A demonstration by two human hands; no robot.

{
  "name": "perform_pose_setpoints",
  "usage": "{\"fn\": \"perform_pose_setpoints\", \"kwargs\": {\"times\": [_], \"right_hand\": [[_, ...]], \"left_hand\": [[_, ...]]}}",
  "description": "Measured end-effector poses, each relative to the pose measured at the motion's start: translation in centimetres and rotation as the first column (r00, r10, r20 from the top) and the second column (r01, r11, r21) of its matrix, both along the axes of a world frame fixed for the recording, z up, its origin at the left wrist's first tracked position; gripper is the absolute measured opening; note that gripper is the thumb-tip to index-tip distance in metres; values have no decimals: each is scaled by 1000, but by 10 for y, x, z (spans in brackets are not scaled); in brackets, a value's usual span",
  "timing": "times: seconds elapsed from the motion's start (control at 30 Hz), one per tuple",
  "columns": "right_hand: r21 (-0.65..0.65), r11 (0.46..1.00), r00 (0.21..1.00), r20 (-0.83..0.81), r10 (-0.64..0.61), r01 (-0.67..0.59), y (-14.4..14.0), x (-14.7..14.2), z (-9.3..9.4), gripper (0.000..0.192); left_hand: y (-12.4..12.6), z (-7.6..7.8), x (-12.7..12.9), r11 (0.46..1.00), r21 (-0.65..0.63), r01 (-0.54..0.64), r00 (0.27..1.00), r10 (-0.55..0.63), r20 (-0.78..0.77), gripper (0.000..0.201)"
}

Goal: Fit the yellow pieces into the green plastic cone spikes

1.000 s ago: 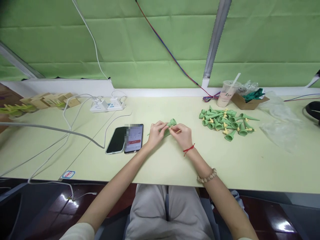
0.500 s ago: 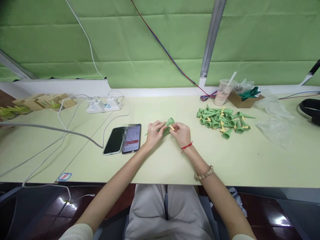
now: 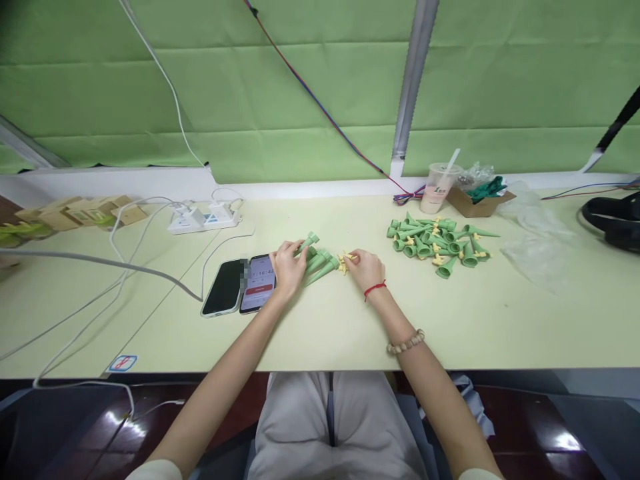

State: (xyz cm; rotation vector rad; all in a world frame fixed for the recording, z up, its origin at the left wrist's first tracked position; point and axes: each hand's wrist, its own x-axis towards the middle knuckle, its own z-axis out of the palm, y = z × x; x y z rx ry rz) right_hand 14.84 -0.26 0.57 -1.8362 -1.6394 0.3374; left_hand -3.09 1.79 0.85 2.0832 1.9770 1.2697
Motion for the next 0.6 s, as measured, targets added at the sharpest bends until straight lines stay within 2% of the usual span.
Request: {"fn": "perform_pose_setpoints", "kwargs": {"times": [0.17, 0.27, 0.33, 0.4, 0.5, 0.6], "right_hand": [[12, 999, 998, -52, 34, -34, 5, 0, -6, 27], [111, 994, 999, -37, -14, 18, 9, 4, -9, 28], [202, 973, 992, 32, -120, 111, 12, 9, -10, 36], [255, 934, 954, 97, -283, 251, 14, 16, -10, 48], [239, 853, 859, 113, -500, 464, 17, 31, -8, 62], [178, 759, 759, 80, -646, 627, 19, 54, -4, 69]], "left_hand": [[7, -3, -6, 994, -106, 40, 998, -35, 44, 17], [8, -4, -6, 989, -144, 42, 999, -39, 30, 18], [8, -4, -6, 987, -160, 30, 999, -27, 20, 20], [7, -4, -5, 986, -165, 24, 999, -21, 24, 21], [6, -4, -3, 987, -157, 31, 999, -25, 41, 21], [7, -5, -2, 986, -163, 21, 999, -12, 51, 19]]}}
